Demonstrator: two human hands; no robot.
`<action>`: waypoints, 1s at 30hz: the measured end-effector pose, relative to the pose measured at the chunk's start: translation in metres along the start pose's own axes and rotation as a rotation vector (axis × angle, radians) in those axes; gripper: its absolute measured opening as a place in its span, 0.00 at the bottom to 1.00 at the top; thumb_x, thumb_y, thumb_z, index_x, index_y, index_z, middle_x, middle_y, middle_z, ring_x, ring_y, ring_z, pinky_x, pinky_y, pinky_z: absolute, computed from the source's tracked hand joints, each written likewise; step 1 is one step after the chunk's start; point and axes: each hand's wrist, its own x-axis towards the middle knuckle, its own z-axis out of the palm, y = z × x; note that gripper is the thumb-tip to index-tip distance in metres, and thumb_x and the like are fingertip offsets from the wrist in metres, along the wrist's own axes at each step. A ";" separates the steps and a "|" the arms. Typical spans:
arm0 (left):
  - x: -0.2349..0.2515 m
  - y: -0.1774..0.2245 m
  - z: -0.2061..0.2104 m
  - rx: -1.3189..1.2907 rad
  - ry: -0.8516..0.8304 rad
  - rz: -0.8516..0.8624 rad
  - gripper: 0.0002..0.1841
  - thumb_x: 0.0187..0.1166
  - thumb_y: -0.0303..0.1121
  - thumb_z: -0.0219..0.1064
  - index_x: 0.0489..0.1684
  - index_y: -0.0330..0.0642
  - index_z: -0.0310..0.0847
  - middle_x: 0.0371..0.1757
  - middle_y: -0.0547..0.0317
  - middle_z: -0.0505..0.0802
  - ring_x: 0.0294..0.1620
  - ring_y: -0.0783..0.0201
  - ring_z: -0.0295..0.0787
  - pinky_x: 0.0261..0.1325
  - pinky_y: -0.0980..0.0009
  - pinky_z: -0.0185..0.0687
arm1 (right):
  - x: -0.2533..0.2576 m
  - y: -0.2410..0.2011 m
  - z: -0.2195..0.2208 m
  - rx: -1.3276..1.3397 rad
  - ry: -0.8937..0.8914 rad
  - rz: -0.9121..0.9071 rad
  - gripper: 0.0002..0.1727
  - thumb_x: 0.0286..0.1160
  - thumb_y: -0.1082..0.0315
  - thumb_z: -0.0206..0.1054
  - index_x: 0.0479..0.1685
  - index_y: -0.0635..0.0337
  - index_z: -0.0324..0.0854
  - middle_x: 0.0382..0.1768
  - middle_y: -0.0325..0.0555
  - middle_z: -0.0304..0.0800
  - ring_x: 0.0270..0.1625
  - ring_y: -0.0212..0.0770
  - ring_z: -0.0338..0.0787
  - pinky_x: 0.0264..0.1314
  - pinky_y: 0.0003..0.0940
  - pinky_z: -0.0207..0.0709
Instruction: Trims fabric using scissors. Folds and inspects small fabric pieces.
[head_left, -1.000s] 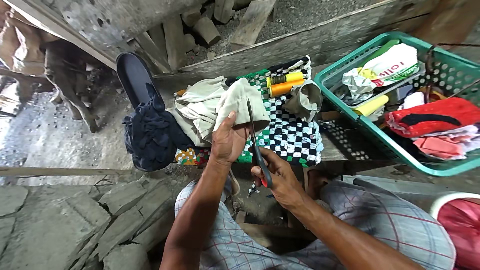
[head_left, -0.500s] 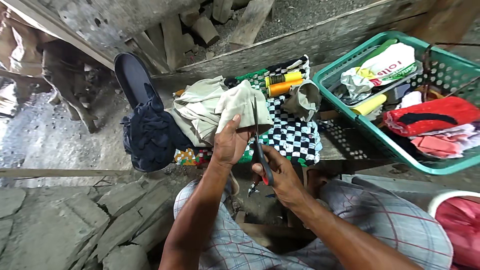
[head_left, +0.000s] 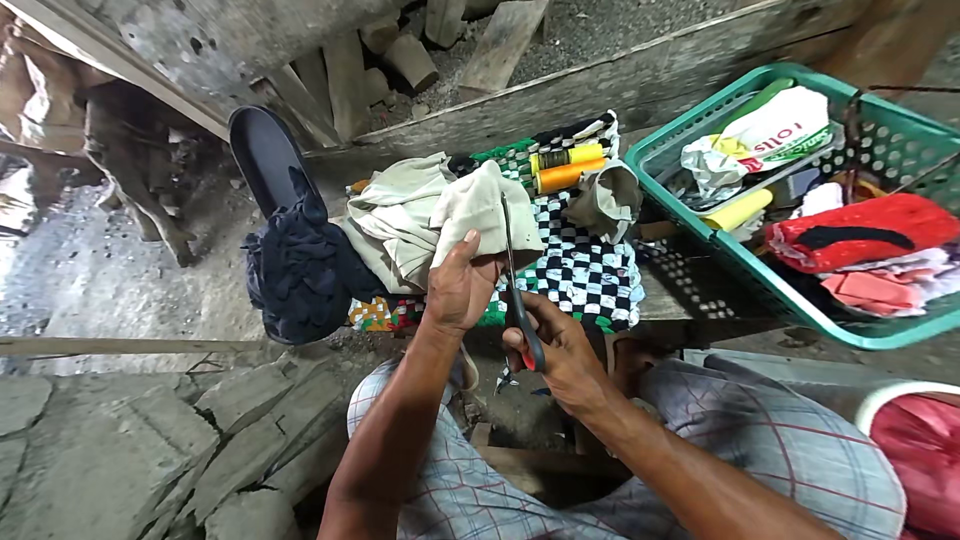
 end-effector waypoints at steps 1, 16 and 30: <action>0.000 0.000 0.000 0.003 0.002 0.001 0.18 0.90 0.41 0.51 0.71 0.45 0.73 0.69 0.50 0.86 0.71 0.54 0.83 0.76 0.50 0.76 | 0.000 0.000 0.000 0.013 -0.012 0.002 0.31 0.77 0.61 0.74 0.75 0.67 0.72 0.37 0.47 0.84 0.29 0.38 0.85 0.31 0.31 0.86; -0.002 -0.004 0.003 -0.027 0.031 -0.032 0.18 0.90 0.39 0.52 0.71 0.44 0.73 0.69 0.49 0.86 0.73 0.54 0.82 0.79 0.49 0.74 | 0.003 -0.003 -0.003 0.007 0.003 -0.028 0.34 0.74 0.54 0.76 0.74 0.66 0.73 0.35 0.46 0.84 0.28 0.36 0.84 0.30 0.29 0.84; -0.005 -0.006 0.002 0.014 0.032 -0.070 0.16 0.90 0.40 0.52 0.67 0.47 0.77 0.63 0.53 0.89 0.64 0.59 0.87 0.69 0.56 0.83 | 0.003 -0.005 -0.005 0.029 -0.015 -0.050 0.38 0.72 0.46 0.76 0.72 0.66 0.73 0.41 0.48 0.87 0.32 0.38 0.86 0.33 0.31 0.85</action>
